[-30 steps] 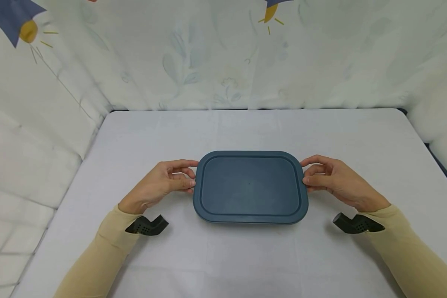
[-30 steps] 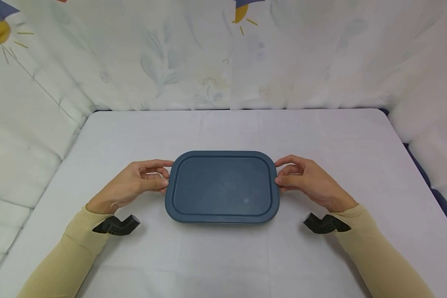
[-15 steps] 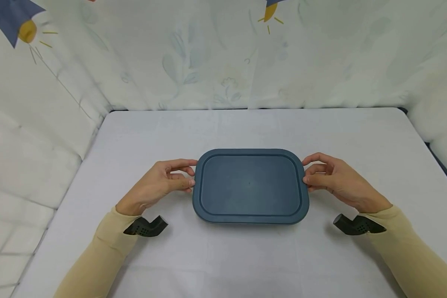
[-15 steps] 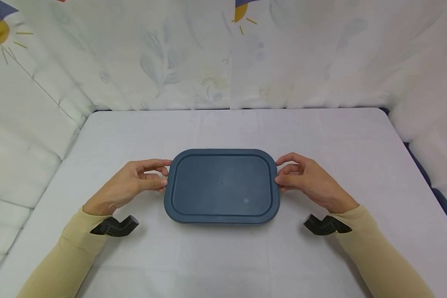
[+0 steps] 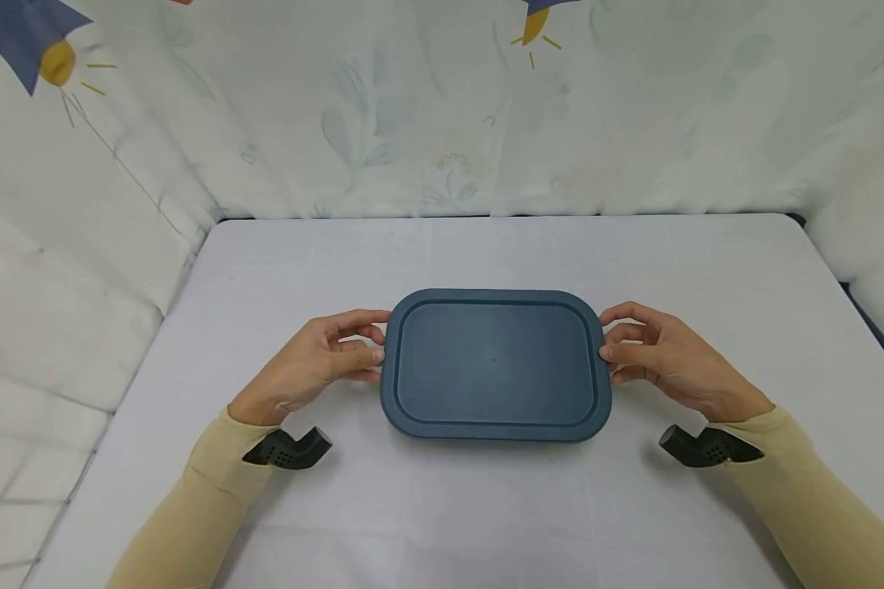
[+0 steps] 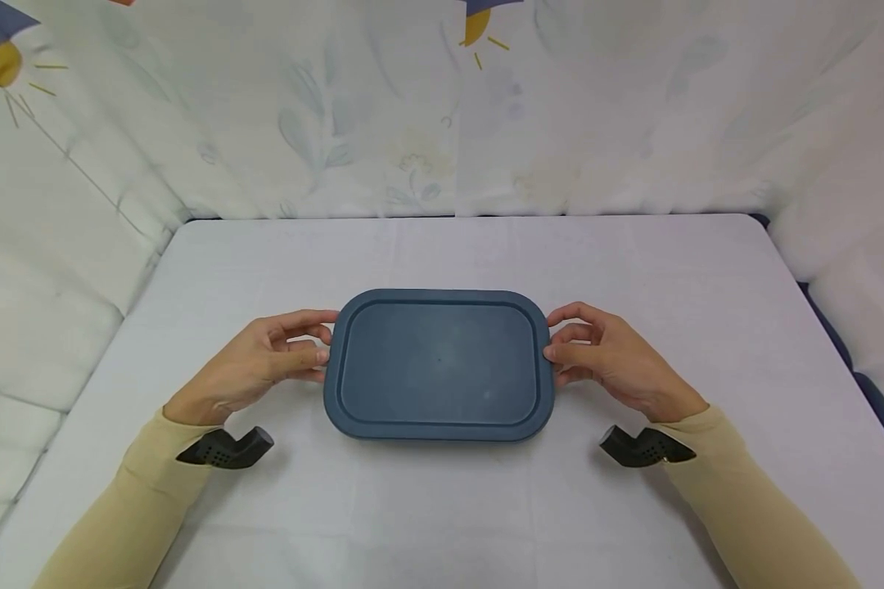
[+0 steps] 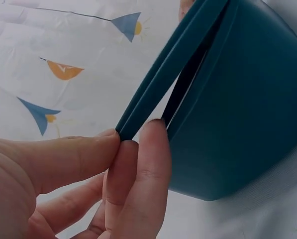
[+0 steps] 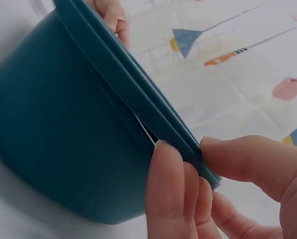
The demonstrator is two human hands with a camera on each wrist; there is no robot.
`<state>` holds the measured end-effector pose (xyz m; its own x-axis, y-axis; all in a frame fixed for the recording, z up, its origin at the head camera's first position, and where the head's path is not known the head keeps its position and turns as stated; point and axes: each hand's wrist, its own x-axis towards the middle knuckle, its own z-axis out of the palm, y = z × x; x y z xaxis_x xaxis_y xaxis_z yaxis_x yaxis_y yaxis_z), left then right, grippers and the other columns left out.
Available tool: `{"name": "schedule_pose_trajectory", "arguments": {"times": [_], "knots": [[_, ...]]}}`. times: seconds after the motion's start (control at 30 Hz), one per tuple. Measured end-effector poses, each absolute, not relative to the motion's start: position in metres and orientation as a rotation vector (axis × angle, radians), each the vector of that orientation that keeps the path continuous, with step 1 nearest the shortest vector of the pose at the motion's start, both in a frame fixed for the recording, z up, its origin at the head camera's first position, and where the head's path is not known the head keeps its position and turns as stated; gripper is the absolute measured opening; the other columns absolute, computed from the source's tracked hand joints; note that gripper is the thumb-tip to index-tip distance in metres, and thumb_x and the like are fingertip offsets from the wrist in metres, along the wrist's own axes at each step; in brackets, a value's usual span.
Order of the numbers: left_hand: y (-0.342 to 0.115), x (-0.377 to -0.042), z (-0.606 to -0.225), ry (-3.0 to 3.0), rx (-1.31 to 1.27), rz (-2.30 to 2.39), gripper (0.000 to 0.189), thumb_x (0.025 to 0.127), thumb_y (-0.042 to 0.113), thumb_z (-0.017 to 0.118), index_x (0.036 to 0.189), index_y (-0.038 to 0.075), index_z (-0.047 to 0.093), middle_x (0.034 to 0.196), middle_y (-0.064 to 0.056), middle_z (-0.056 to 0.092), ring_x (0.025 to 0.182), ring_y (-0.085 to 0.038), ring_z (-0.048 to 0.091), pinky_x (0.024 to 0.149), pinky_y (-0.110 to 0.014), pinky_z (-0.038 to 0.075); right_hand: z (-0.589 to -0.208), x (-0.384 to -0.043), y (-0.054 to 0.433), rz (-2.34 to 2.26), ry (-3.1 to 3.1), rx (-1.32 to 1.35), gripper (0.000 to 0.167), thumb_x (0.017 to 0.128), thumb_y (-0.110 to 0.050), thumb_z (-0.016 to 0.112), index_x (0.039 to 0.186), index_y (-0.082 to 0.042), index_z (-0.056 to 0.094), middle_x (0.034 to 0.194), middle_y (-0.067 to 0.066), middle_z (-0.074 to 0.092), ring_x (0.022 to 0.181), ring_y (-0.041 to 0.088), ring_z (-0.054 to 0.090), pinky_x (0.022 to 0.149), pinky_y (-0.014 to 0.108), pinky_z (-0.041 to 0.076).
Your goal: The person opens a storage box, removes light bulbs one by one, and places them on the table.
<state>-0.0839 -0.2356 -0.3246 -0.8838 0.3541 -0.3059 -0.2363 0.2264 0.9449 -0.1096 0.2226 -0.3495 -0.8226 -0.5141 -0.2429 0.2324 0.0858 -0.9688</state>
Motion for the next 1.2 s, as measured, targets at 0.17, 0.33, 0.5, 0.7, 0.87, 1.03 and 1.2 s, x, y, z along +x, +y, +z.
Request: {"name": "schedule_pose_trajectory", "arguments": {"times": [0.17,0.33,0.5,0.7,0.87,1.03,1.2], "knots": [[-0.235,-0.083,-0.324,2.039,0.107,1.712,0.057,0.097,0.009,0.068,0.15,0.009,0.049,0.125,-0.01,0.051,0.095,-0.012,0.072,0.091,-0.039,0.063,-0.348,-0.108,0.223,-1.815,1.822,-0.294,0.032,0.098,0.001,0.062,0.125,-0.014,0.053,0.091,-0.005,0.067,0.079,0.011,0.07,0.076,0.038,0.063],[-0.235,-0.083,-0.323,2.05,0.096,1.701,0.055,0.098,0.012,0.067,0.15,0.012,0.048,0.127,-0.01,0.051,0.099,-0.014,0.072,0.09,-0.039,0.063,-0.344,-0.106,0.223,-1.818,1.824,-0.273,0.032,0.099,-0.001,0.062,0.127,-0.013,0.053,0.093,-0.005,0.065,0.082,0.01,0.069,0.074,0.04,0.063],[-0.235,-0.083,-0.322,2.059,0.078,1.695,0.055,0.099,0.017,0.068,0.15,0.013,0.049,0.125,-0.01,0.051,0.103,-0.014,0.07,0.091,-0.037,0.062,-0.342,-0.105,0.223,-1.808,1.836,-0.264,0.038,0.098,-0.002,0.064,0.132,-0.013,0.052,0.096,-0.003,0.064,0.081,0.012,0.069,0.076,0.039,0.064],[-0.236,-0.084,-0.319,2.061,0.085,1.691,0.056,0.099,0.018,0.068,0.151,0.01,0.048,0.125,-0.009,0.051,0.102,-0.011,0.069,0.092,-0.035,0.062,-0.342,-0.104,0.224,-1.783,1.864,-0.269,0.042,0.097,-0.001,0.064,0.135,-0.014,0.052,0.101,-0.003,0.062,0.083,0.012,0.069,0.08,0.034,0.063],[-0.237,-0.084,-0.319,2.075,0.084,1.691,0.056,0.098,0.016,0.068,0.151,0.01,0.049,0.126,-0.009,0.052,0.101,-0.011,0.07,0.092,-0.036,0.062,-0.341,-0.107,0.223,-1.783,1.864,-0.3,0.041,0.097,-0.001,0.064,0.134,-0.014,0.051,0.102,-0.002,0.063,0.083,0.013,0.07,0.08,0.035,0.062],[-0.238,-0.084,-0.317,2.079,0.081,1.694,0.056,0.098,0.016,0.068,0.151,0.01,0.049,0.125,-0.009,0.053,0.102,-0.011,0.07,0.093,-0.037,0.062,-0.338,-0.108,0.223,-1.796,1.864,-0.293,0.041,0.097,-0.001,0.064,0.135,-0.013,0.052,0.102,-0.002,0.064,0.083,0.014,0.071,0.081,0.036,0.063],[-0.239,-0.083,-0.31,2.083,0.062,1.681,0.057,0.098,0.018,0.069,0.151,0.012,0.049,0.126,-0.011,0.054,0.107,-0.015,0.07,0.094,-0.037,0.062,-0.334,-0.11,0.22,-1.757,1.896,-0.269,0.044,0.097,-0.003,0.066,0.137,-0.014,0.05,0.102,-0.001,0.067,0.086,0.015,0.071,0.083,0.037,0.063]]}}
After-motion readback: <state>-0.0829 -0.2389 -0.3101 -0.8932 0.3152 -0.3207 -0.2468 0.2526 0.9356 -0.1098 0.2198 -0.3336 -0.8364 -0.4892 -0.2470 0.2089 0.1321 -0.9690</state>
